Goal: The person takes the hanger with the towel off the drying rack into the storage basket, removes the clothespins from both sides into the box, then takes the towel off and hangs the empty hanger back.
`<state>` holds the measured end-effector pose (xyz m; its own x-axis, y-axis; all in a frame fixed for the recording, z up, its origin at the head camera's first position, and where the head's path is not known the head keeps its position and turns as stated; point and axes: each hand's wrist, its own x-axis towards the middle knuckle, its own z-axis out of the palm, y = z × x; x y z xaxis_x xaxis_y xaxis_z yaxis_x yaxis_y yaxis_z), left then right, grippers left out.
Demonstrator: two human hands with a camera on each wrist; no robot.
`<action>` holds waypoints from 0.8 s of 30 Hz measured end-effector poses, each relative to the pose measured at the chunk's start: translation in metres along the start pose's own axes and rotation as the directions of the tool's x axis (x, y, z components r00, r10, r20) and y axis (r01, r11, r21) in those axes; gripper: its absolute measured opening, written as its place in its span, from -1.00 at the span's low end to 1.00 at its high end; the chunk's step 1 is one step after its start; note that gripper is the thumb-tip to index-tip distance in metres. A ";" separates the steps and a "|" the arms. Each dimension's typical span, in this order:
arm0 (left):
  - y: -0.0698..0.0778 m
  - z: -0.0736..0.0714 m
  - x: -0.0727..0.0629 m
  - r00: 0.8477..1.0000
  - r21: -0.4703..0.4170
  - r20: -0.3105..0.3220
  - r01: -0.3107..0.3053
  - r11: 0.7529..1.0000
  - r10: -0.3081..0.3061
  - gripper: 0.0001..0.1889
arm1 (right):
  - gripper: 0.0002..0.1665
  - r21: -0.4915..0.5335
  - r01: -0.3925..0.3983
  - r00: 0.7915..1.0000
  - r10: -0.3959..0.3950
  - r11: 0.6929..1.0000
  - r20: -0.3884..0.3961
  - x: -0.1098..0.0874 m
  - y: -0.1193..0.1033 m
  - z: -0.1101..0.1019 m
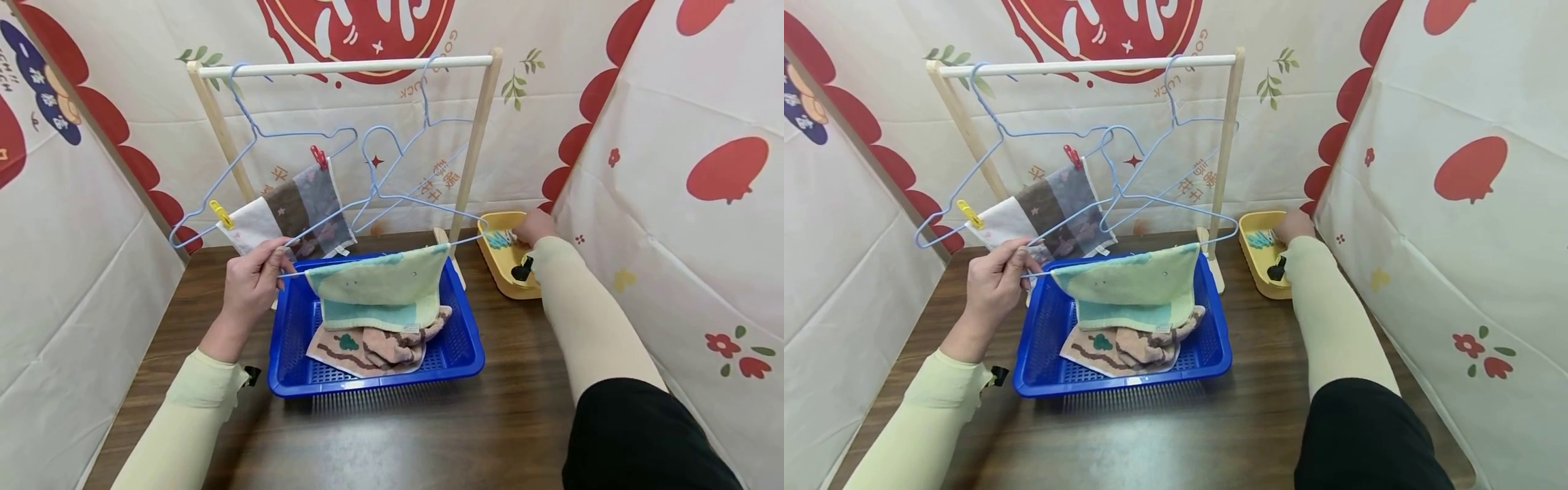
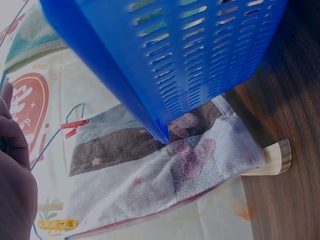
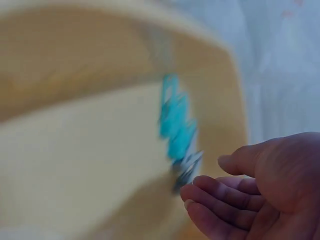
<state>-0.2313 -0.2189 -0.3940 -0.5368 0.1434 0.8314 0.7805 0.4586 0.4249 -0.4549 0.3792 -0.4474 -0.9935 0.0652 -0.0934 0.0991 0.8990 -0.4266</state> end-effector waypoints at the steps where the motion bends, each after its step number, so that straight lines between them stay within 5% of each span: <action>1: 0.000 0.000 0.000 1.000 0.000 0.002 0.000 1.000 0.000 -0.72 | -0.65 0.032 0.010 1.000 -0.009 0.999 -0.016 -0.005 -0.005 -0.004; 5: -0.001 0.001 -0.001 1.000 -0.005 0.002 -0.006 1.000 0.006 -0.69 | -0.62 0.220 0.063 0.992 -0.036 0.974 -0.122 -0.027 -0.034 -0.021; 8: -0.002 0.001 -0.002 1.000 -0.007 0.004 -0.007 1.000 0.007 -0.68 | -0.63 0.381 0.098 0.979 -0.021 0.919 -0.203 -0.045 -0.058 -0.033; 11: -0.002 0.002 -0.002 1.000 -0.014 0.002 -0.001 1.000 0.001 -0.71 | -0.67 0.524 0.173 0.954 -0.010 0.834 -0.300 -0.070 -0.083 -0.043; 14: -0.001 0.003 -0.003 1.000 -0.025 0.002 0.004 1.000 -0.004 -0.75 | -0.70 0.604 0.342 0.891 -0.045 0.719 -0.452 -0.106 -0.110 -0.048; 16: -0.001 0.004 -0.003 1.000 -0.028 0.001 0.002 1.000 -0.002 -0.78 | -0.71 0.571 0.506 0.808 -0.124 0.646 -0.576 -0.133 -0.130 -0.048; 19: 0.001 0.005 -0.003 1.000 -0.033 -0.004 0.000 0.999 0.000 -0.80 | -0.74 0.376 0.726 0.630 -0.336 0.575 -0.700 -0.172 -0.160 -0.047; 21: 0.002 0.005 -0.003 1.000 -0.035 -0.007 0.002 0.999 -0.002 -0.81 | -0.83 0.184 0.829 0.485 -0.515 0.528 -0.707 -0.193 -0.179 -0.045; 22: 0.002 0.006 -0.003 1.000 -0.034 -0.009 0.002 0.999 -0.002 -0.81 | -0.88 0.111 0.862 0.429 -0.595 0.494 -0.680 -0.202 -0.187 -0.043; 24: 0.002 0.006 -0.003 1.000 -0.037 -0.009 0.004 0.999 -0.004 -0.81 | -0.97 0.007 0.902 0.353 -0.727 0.432 -0.589 -0.215 -0.202 -0.038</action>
<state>-0.2295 -0.2130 -0.3979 -0.5375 0.1338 0.8326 0.7897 0.4262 0.4413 -0.2635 0.2001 -0.3070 -0.4559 -0.3758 0.8068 -0.8528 0.4439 -0.2751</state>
